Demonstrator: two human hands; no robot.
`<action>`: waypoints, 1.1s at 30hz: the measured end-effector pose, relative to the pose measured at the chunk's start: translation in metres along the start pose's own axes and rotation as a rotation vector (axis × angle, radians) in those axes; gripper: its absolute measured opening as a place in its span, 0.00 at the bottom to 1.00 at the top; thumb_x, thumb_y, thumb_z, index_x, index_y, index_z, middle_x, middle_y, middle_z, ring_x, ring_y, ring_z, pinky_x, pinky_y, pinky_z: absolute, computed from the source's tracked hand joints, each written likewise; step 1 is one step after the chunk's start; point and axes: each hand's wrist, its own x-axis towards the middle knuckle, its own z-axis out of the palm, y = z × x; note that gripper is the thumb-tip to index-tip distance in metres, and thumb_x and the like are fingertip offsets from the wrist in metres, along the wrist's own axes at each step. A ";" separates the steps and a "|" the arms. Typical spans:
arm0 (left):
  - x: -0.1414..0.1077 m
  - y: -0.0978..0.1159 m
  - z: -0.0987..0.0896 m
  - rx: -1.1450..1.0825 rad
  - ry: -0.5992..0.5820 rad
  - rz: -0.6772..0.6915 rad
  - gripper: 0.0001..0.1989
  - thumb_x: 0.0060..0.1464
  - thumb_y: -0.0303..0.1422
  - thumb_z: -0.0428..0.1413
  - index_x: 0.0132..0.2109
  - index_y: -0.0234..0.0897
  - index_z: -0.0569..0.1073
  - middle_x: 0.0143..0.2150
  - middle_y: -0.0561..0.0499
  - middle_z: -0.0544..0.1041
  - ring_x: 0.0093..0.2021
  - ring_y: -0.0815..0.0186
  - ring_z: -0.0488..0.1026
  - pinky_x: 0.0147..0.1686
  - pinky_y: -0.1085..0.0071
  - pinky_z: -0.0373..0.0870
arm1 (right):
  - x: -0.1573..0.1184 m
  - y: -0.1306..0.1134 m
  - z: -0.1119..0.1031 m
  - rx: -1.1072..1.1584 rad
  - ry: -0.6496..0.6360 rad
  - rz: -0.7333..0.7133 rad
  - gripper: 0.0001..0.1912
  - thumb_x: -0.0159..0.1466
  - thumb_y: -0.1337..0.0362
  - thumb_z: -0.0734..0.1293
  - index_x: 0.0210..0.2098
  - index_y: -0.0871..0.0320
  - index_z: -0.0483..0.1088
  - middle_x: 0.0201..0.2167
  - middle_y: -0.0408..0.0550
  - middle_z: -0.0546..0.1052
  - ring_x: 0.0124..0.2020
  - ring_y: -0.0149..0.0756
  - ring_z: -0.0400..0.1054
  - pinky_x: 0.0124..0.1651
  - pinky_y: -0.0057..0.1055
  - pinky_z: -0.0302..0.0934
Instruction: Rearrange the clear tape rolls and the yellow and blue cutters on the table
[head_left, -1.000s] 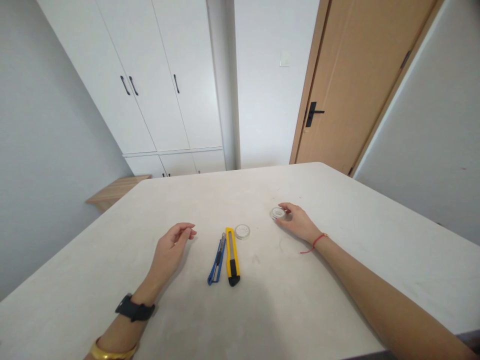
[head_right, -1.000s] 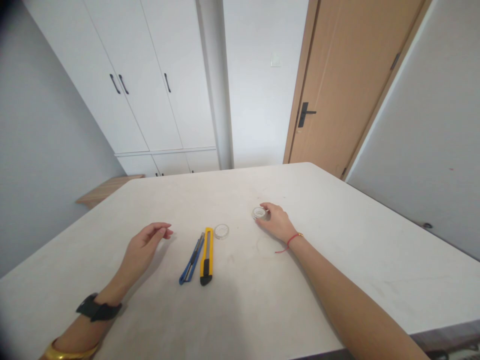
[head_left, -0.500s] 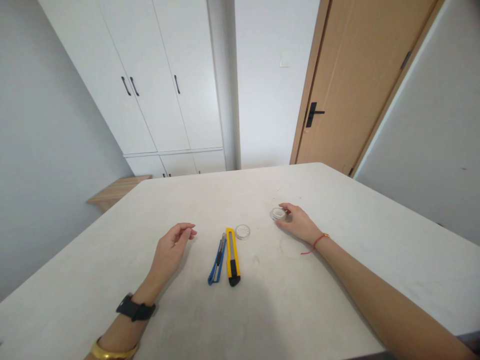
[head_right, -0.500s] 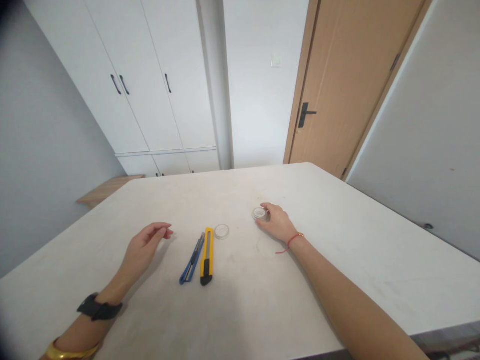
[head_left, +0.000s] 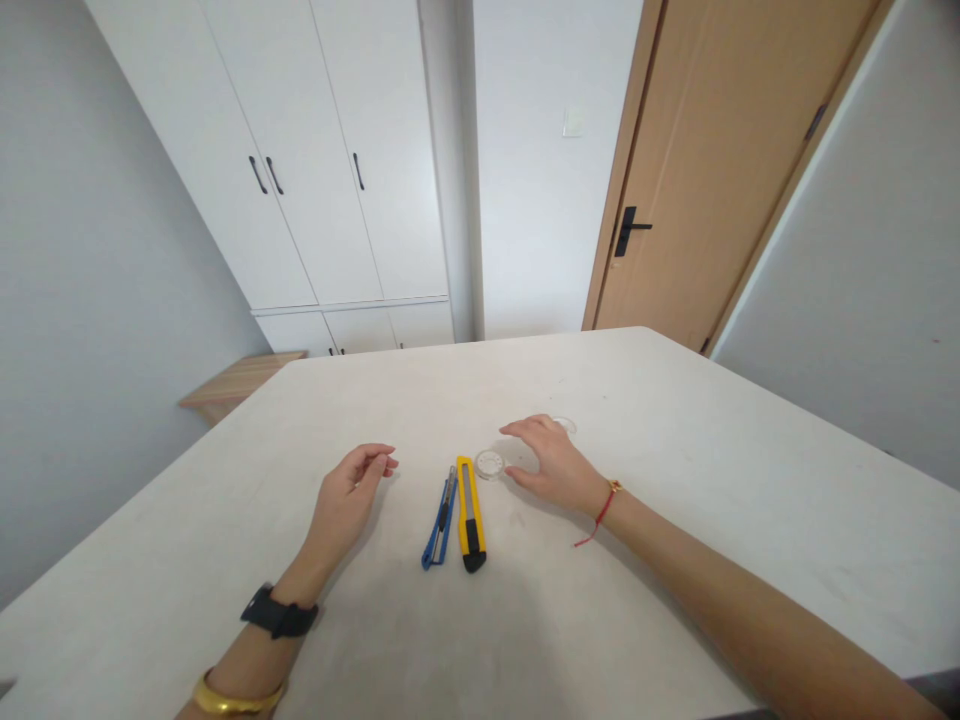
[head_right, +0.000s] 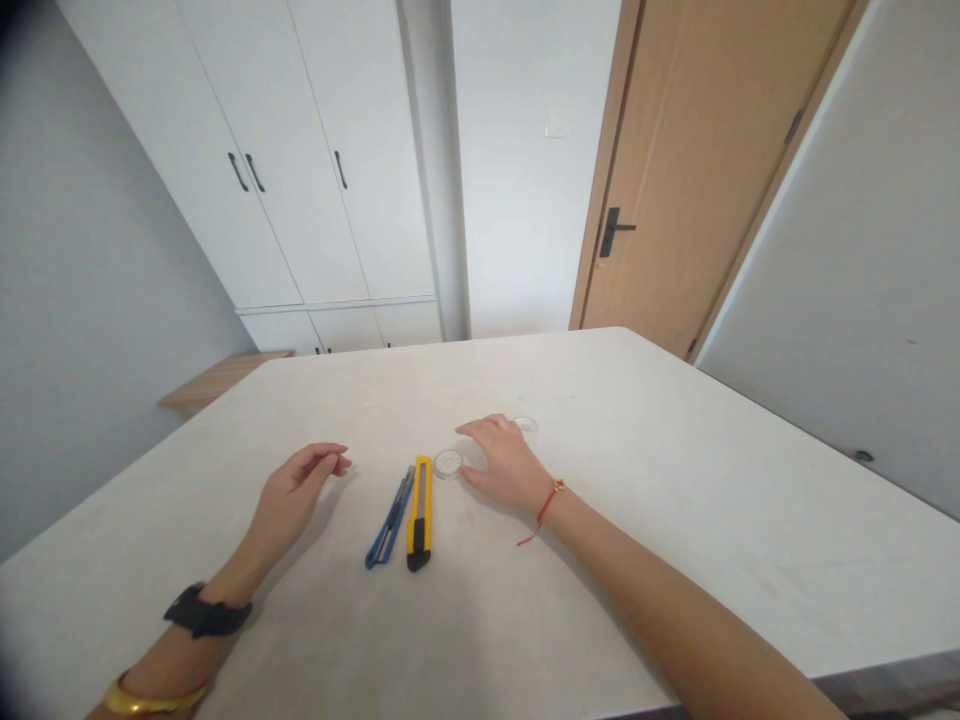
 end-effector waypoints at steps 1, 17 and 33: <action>0.000 -0.001 0.000 -0.005 0.000 0.003 0.15 0.55 0.44 0.51 0.41 0.37 0.74 0.33 0.48 0.78 0.36 0.61 0.76 0.41 0.64 0.72 | 0.001 -0.004 0.006 0.015 -0.050 0.008 0.24 0.58 0.61 0.69 0.54 0.54 0.67 0.51 0.53 0.74 0.52 0.48 0.62 0.56 0.46 0.54; 0.001 -0.002 0.000 -0.016 -0.003 0.011 0.15 0.55 0.44 0.52 0.41 0.37 0.73 0.33 0.48 0.78 0.35 0.62 0.76 0.40 0.64 0.71 | 0.006 -0.001 0.024 0.015 -0.158 0.046 0.20 0.63 0.58 0.65 0.53 0.53 0.68 0.50 0.52 0.75 0.52 0.49 0.62 0.53 0.48 0.54; 0.001 -0.007 0.000 -0.002 -0.014 -0.011 0.17 0.55 0.45 0.52 0.41 0.37 0.73 0.33 0.49 0.78 0.36 0.62 0.75 0.41 0.65 0.71 | -0.019 0.091 -0.023 0.114 0.019 0.312 0.19 0.60 0.63 0.65 0.52 0.58 0.67 0.50 0.54 0.74 0.52 0.44 0.68 0.55 0.43 0.63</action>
